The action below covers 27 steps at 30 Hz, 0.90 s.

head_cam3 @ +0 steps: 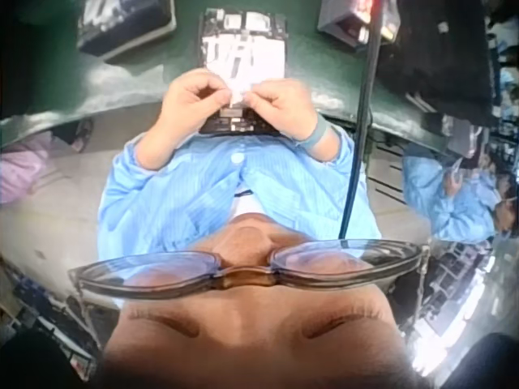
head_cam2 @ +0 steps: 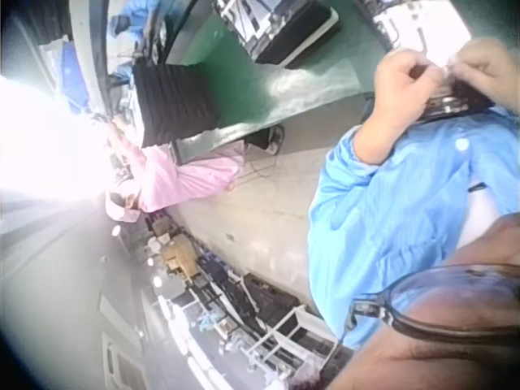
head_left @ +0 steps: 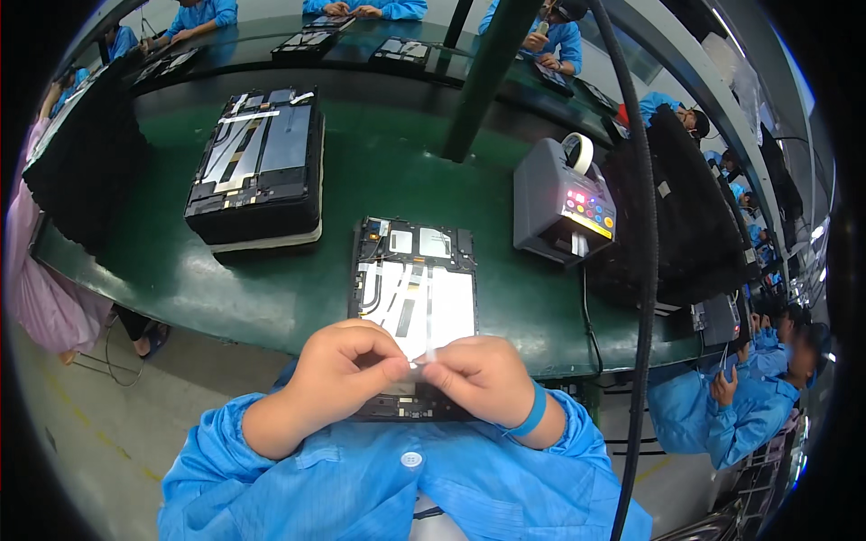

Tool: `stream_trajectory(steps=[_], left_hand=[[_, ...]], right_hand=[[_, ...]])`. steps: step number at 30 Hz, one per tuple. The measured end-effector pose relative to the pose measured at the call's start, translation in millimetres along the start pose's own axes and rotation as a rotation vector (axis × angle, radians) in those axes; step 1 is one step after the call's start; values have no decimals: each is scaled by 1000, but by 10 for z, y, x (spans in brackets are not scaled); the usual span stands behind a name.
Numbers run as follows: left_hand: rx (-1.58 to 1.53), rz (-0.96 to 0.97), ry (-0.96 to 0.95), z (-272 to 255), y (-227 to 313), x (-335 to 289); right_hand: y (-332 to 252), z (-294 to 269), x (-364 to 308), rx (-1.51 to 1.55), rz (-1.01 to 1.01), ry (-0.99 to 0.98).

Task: The person repeatedly applies small white adhesive strips to the internal components of a rectangular electronic device on a green workbench. They handle the device, peel and place the strips, and occasionally move the device to a stack on the right side of the table.

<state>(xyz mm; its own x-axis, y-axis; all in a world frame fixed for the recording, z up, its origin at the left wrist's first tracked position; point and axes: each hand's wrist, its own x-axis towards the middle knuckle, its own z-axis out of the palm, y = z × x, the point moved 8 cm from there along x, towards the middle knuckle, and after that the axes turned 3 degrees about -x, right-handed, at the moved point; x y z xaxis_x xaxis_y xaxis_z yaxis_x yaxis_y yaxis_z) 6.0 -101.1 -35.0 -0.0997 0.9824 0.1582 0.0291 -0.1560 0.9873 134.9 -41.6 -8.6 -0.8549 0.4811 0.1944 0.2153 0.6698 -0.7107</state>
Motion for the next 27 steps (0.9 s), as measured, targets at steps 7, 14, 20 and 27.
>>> stream_trajectory(steps=[7, 14, 20, 27], left_hand=[[-28, 124, 80, -116, 44, 15], [242, 104, 363, -597, 31, 106], [772, 263, 265, -600, 75, 390], [1094, 244, 214, -553, -163, 561]], right_hand=[[-30, -102, 132, 83, 33, 109], [77, -225, 472, -199, 49, 121], [437, -154, 987, -217, 98, 52], [464, 132, 1358, -338, -58, -104]])
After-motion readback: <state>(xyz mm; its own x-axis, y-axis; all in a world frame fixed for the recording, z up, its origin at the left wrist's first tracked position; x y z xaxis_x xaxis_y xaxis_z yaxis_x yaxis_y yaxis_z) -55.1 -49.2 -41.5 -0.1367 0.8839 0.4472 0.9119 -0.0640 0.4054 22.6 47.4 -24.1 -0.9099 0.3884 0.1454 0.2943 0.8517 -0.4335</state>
